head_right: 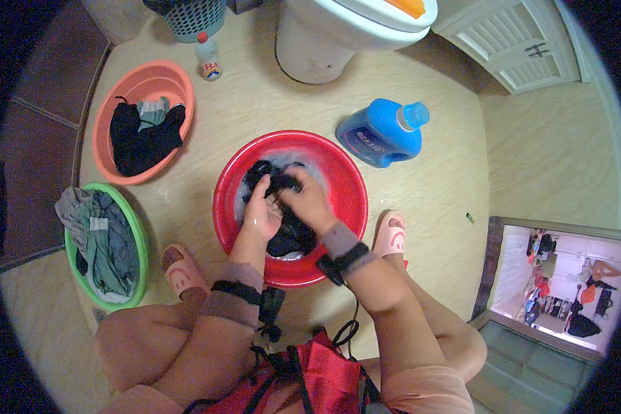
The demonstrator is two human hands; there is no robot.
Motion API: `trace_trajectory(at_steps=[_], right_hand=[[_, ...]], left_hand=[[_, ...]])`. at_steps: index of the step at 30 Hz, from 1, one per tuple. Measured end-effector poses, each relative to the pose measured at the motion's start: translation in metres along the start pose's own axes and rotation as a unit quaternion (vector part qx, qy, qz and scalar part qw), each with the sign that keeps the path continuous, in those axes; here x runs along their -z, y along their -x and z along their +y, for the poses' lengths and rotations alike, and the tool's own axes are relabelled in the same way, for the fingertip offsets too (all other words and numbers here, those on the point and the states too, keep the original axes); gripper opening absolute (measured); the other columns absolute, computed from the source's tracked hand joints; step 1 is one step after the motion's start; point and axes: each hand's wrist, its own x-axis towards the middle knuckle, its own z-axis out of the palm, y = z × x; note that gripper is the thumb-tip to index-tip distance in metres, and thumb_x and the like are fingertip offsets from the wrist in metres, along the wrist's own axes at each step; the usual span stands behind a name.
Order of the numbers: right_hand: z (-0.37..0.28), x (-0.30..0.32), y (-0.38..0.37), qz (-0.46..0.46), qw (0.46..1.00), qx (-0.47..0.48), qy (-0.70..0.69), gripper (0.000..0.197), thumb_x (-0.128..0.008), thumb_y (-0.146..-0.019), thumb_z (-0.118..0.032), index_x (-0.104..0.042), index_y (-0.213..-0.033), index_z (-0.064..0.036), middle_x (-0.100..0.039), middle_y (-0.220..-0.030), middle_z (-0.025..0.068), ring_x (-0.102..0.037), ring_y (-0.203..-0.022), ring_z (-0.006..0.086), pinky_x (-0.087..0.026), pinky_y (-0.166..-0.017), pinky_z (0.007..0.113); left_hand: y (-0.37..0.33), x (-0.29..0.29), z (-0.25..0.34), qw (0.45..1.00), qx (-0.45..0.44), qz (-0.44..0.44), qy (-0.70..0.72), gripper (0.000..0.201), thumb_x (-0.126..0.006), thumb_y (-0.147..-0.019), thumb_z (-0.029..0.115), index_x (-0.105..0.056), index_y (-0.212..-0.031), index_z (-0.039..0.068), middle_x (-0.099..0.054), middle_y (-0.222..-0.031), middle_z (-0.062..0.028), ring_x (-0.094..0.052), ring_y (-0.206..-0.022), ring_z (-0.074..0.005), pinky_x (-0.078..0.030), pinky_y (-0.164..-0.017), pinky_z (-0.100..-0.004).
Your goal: The person washes black clothing items in a red basin filled with soapy water by hand, scrubbing and wringing the fabric. They then wring out the excess water and set the items aside before picking up more fabric.
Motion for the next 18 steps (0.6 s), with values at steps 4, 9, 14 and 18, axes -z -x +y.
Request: trace_trajectory(at_steps=[4, 9, 14, 18], right_hand=[[-0.091, -0.008, 0.050, -0.098, 0.993, 0.053, 0.038, 0.036, -0.071, -0.070, -0.018, -0.059, -0.103, -0.0079, -0.064, -0.092, 0.0148, -0.066, -0.087, 0.0306, -0.051, -0.075, 0.037], [-0.106, -0.025, 0.048, -0.055, 0.983, 0.100, 0.141, 0.029, -0.074, -0.075, -0.020, -0.060, -0.095, -0.0051, -0.065, -0.084, 0.0147, -0.067, -0.080, 0.0326, -0.052, -0.070, 0.036], [-0.020, 0.013, 0.004, 0.114, 0.985, -0.043, 0.122, 0.035, -0.069, -0.081, -0.032, -0.066, -0.096, -0.0007, -0.068, -0.088, 0.0201, -0.067, -0.082, 0.0321, -0.052, -0.074, 0.037], [0.047, 0.037, 0.007, 0.235, 0.948, -0.215, 0.021, 0.040, -0.070, -0.082, -0.030, -0.063, -0.104, 0.0038, -0.069, -0.093, 0.0184, -0.066, -0.088, 0.0306, -0.050, -0.079, 0.037]], left_hand=[[0.024, -0.014, 0.032, 0.989, 0.079, -0.122, -0.013, 0.042, -0.051, -0.092, 0.044, -0.063, -0.112, 0.009, -0.066, -0.107, -0.0107, -0.064, -0.095, -0.0265, -0.051, -0.089, -0.0413], [0.009, 0.019, -0.001, 0.994, -0.037, -0.104, -0.013, 0.039, -0.048, -0.093, 0.039, -0.061, -0.114, 0.008, -0.066, -0.108, -0.0108, -0.064, -0.096, -0.0266, -0.051, -0.089, -0.0411], [0.017, -0.020, -0.018, 0.999, 0.035, 0.002, 0.018, 0.036, -0.054, -0.088, 0.023, -0.056, -0.122, 0.010, -0.063, -0.112, -0.0095, -0.063, -0.097, -0.0247, -0.052, -0.084, -0.0434], [0.031, -0.035, 0.002, 0.995, -0.057, -0.011, -0.086, 0.063, -0.063, -0.087, 0.028, -0.033, -0.143, 0.021, -0.037, -0.145, -0.0133, -0.036, -0.133, -0.0292, -0.020, -0.109, -0.0570]])
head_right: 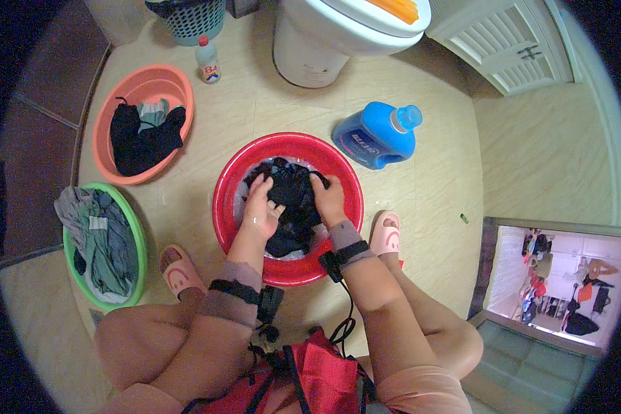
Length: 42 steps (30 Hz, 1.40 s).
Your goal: The person washes black clothing items in a red basin filled with soapy water by hand, scrubbing and wringing the fabric. They then wring out the excess water and set the items aside before picking up more fabric.
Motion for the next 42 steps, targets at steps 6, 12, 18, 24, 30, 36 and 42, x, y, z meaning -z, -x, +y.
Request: trace_trajectory(at_steps=[6, 12, 18, 24, 30, 36, 42], right_hand=[[0.073, -0.021, 0.026, -0.136, 0.975, 0.024, 0.174, 0.042, -0.066, -0.074, -0.009, -0.059, -0.114, 0.0015, -0.065, -0.108, 0.0208, -0.062, -0.104, 0.0324, -0.049, -0.089, 0.038], [0.070, -0.012, -0.029, -0.083, 0.990, -0.111, -0.008, 0.035, -0.061, -0.074, 0.000, -0.062, -0.109, 0.0005, -0.066, -0.096, 0.0140, -0.064, -0.087, 0.0276, -0.051, -0.075, 0.036], [-0.059, -0.016, 0.045, -0.294, 0.938, 0.181, 0.020, 0.040, -0.068, -0.069, -0.011, -0.059, -0.107, -0.0007, -0.065, -0.101, 0.0140, -0.063, -0.093, 0.0236, -0.049, -0.084, 0.035], [-0.114, -0.009, 0.112, -0.326, 0.902, 0.275, 0.063, 0.034, -0.072, -0.072, -0.024, -0.062, -0.100, -0.0074, -0.066, -0.088, 0.0160, -0.065, -0.083, 0.0377, -0.052, -0.074, 0.039], [-0.090, -0.006, 0.054, -0.152, 0.967, 0.195, 0.061, 0.023, -0.070, -0.081, -0.020, -0.063, -0.090, -0.0002, -0.061, -0.073, 0.0063, -0.058, -0.069, 0.0145, -0.047, -0.063, 0.030], [-0.126, 0.029, 0.062, -0.219, 0.950, 0.214, 0.061, 0.026, -0.074, -0.077, -0.011, -0.060, -0.097, -0.0017, -0.060, -0.084, 0.0010, -0.056, -0.078, 0.0088, -0.047, -0.071, 0.024], [-0.161, 0.074, 0.092, -0.281, 0.922, 0.248, 0.093, 0.038, -0.078, -0.069, -0.013, -0.059, -0.100, -0.0005, -0.060, -0.085, 0.0049, -0.055, -0.080, 0.0101, -0.048, -0.073, 0.026]], left_hand=[[-0.006, 0.033, 0.004, 0.995, 0.035, 0.094, -0.009, 0.062, -0.059, -0.090, 0.030, -0.032, -0.143, 0.018, -0.015, -0.155, -0.0183, -0.016, -0.143, -0.0341, -0.018, -0.112, -0.0523], [-0.016, 0.024, -0.017, 0.997, 0.054, 0.056, -0.006, 0.069, -0.060, -0.089, 0.033, -0.029, -0.145, 0.009, -0.012, -0.156, -0.0185, -0.015, -0.143, -0.0323, -0.018, -0.114, -0.0477], [-0.027, 0.038, -0.004, 0.992, 0.059, 0.026, 0.109, 0.051, -0.062, -0.087, 0.044, -0.053, -0.125, 0.011, -0.050, -0.134, -0.0118, -0.044, -0.126, -0.0257, -0.031, -0.108, -0.0409], [-0.006, 0.031, 0.017, 0.980, 0.131, -0.092, 0.116, 0.042, -0.050, -0.092, 0.043, -0.061, -0.114, 0.009, -0.063, -0.109, -0.0110, -0.063, -0.096, -0.0268, -0.051, -0.087, -0.0429], [0.009, -0.006, 0.003, 0.997, 0.066, 0.028, 0.002, 0.033, -0.045, -0.094, 0.017, -0.053, -0.125, 0.011, -0.062, -0.114, -0.0116, -0.062, -0.102, -0.0274, -0.050, -0.088, -0.0453], [-0.010, 0.024, 0.030, 0.966, -0.015, 0.045, -0.254, 0.066, -0.061, -0.083, 0.027, -0.036, -0.142, 0.010, -0.045, -0.137, -0.0208, -0.046, -0.125, -0.0317, -0.037, -0.103, -0.0386], [0.030, 0.000, 0.037, 0.693, -0.200, 0.012, -0.692, 0.078, -0.063, -0.076, 0.006, -0.034, -0.145, 0.027, -0.009, -0.156, -0.0181, -0.018, -0.142, -0.0361, -0.027, -0.112, -0.0438]])
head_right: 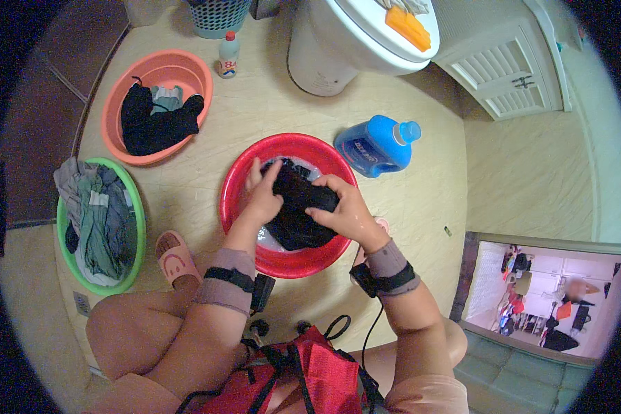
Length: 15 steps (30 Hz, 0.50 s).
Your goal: The person washes black clothing items in a red basin filled with soapy water by hand, scrubbing and wringing the fabric. They then wring out the excess water and set the items aside before picking up more fabric.
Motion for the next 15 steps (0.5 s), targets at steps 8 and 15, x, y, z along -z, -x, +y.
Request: trace_trajectory(at_steps=[8, 15], right_hand=[[-0.050, 0.039, 0.005, -0.116, 0.987, 0.026, 0.109, 0.047, -0.065, -0.061, -0.002, -0.058, -0.107, -0.0005, -0.061, -0.097, 0.0093, -0.059, -0.088, 0.0172, -0.047, -0.082, 0.029], [-0.038, 0.040, -0.009, -0.053, 0.973, 0.094, 0.204, 0.056, -0.062, -0.059, 0.004, -0.058, -0.114, -0.0047, -0.062, -0.106, 0.0154, -0.059, -0.102, 0.0329, -0.045, -0.090, 0.037]], left_hand=[[0.001, 0.007, 0.013, 0.974, -0.101, -0.182, -0.088, 0.050, -0.070, -0.068, 0.018, -0.065, -0.117, 0.019, -0.045, -0.140, -0.0182, -0.038, -0.134, -0.0302, -0.031, -0.109, -0.0428], [0.017, 0.028, 0.036, 0.893, 0.003, -0.450, 0.006, 0.055, -0.068, -0.061, 0.030, -0.066, -0.101, -0.007, -0.068, -0.094, -0.0212, -0.066, -0.081, -0.0269, -0.051, -0.069, -0.0383]])
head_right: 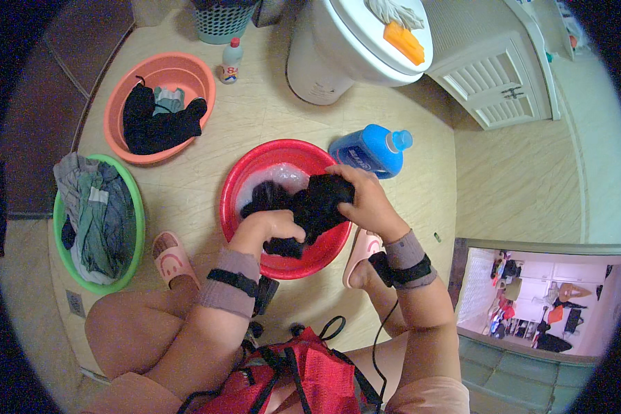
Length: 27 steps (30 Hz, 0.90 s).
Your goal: The person washes black clothing items in a red basin filled with soapy water by hand, scrubbing and wringing the fabric. They then wring out the excess water and set the items aside before picking up more fabric.
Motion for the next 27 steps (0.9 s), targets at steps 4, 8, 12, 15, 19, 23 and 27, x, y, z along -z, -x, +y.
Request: trace_trajectory(at_steps=[4, 8, 12, 15, 19, 23, 27], right_hand=[[-0.008, -0.007, -0.010, 0.036, 0.997, 0.060, 0.040, 0.059, -0.058, -0.055, 0.011, -0.059, -0.112, -0.0066, -0.061, -0.106, 0.0149, -0.053, -0.106, 0.0359, -0.040, -0.094, 0.040], [-0.001, -0.019, -0.007, 0.055, 0.995, 0.082, 0.027, 0.058, -0.056, -0.054, 0.013, -0.059, -0.109, -0.0067, -0.060, -0.105, 0.0146, -0.053, -0.105, 0.0356, -0.041, -0.094, 0.041], [0.023, -0.045, 0.004, 0.024, 0.998, 0.055, 0.010, 0.054, -0.052, -0.055, 0.014, -0.058, -0.106, -0.0038, -0.059, -0.104, 0.0137, -0.053, -0.104, 0.0348, -0.041, -0.095, 0.039], [0.038, -0.068, 0.019, 0.012, 0.999, 0.030, 0.011, 0.052, -0.055, -0.057, 0.015, -0.059, -0.105, -0.0045, -0.059, -0.103, 0.0135, -0.053, -0.104, 0.0353, -0.041, -0.095, 0.039], [0.046, -0.094, 0.026, 0.031, 0.999, -0.007, -0.039, 0.061, -0.057, -0.056, 0.012, -0.056, -0.114, -0.0049, -0.058, -0.106, 0.0166, -0.050, -0.110, 0.0387, -0.040, -0.099, 0.041], [0.083, -0.117, 0.043, 0.133, 0.983, -0.128, -0.017, 0.064, -0.058, -0.068, 0.008, -0.041, -0.130, 0.0014, -0.060, -0.108, 0.0150, -0.056, -0.107, 0.0334, -0.044, -0.096, 0.039], [0.102, -0.128, 0.055, -0.030, 0.670, -0.408, -0.619, 0.042, -0.043, -0.093, -0.027, -0.050, -0.127, -0.0042, -0.063, -0.115, 0.0102, -0.061, -0.103, 0.0302, -0.047, -0.095, 0.042]], left_hand=[[-0.021, -0.022, -0.014, 0.982, 0.004, -0.080, 0.172, 0.064, -0.070, -0.064, 0.035, -0.061, -0.115, -0.004, -0.064, -0.107, -0.0188, -0.063, -0.093, -0.0303, -0.051, -0.074, -0.0438], [-0.020, -0.024, -0.018, 0.971, -0.012, -0.082, 0.223, 0.075, -0.075, -0.066, 0.038, -0.052, -0.125, -0.002, -0.062, -0.114, -0.0179, -0.060, -0.101, -0.0295, -0.049, -0.084, -0.0419], [-0.031, -0.024, -0.032, 0.954, -0.176, 0.127, 0.206, 0.085, -0.080, -0.063, 0.036, -0.044, -0.131, -0.001, -0.061, -0.115, -0.0191, -0.060, -0.104, -0.0285, -0.046, -0.090, -0.0363], [-0.029, -0.019, -0.024, 0.950, -0.181, 0.188, 0.170, 0.086, -0.081, -0.063, 0.035, -0.042, -0.131, -0.002, -0.062, -0.112, -0.0200, -0.061, -0.103, -0.0278, -0.046, -0.089, -0.0344], [-0.034, -0.020, -0.032, 0.976, -0.140, 0.023, 0.163, 0.071, -0.076, -0.066, 0.046, -0.061, -0.113, -0.005, -0.066, -0.101, -0.0193, -0.063, -0.094, -0.0263, -0.047, -0.085, -0.0347], [-0.054, -0.036, -0.057, 0.981, -0.042, 0.026, 0.187, 0.078, -0.073, -0.066, 0.052, -0.060, -0.116, -0.007, -0.064, -0.109, -0.0191, -0.060, -0.100, -0.0243, -0.046, -0.088, -0.0336], [-0.025, -0.031, -0.028, 0.982, -0.041, -0.027, 0.182, 0.087, -0.076, -0.062, 0.050, -0.053, -0.126, -0.004, -0.058, -0.120, -0.0198, -0.056, -0.106, -0.0247, -0.044, -0.091, -0.0343]])
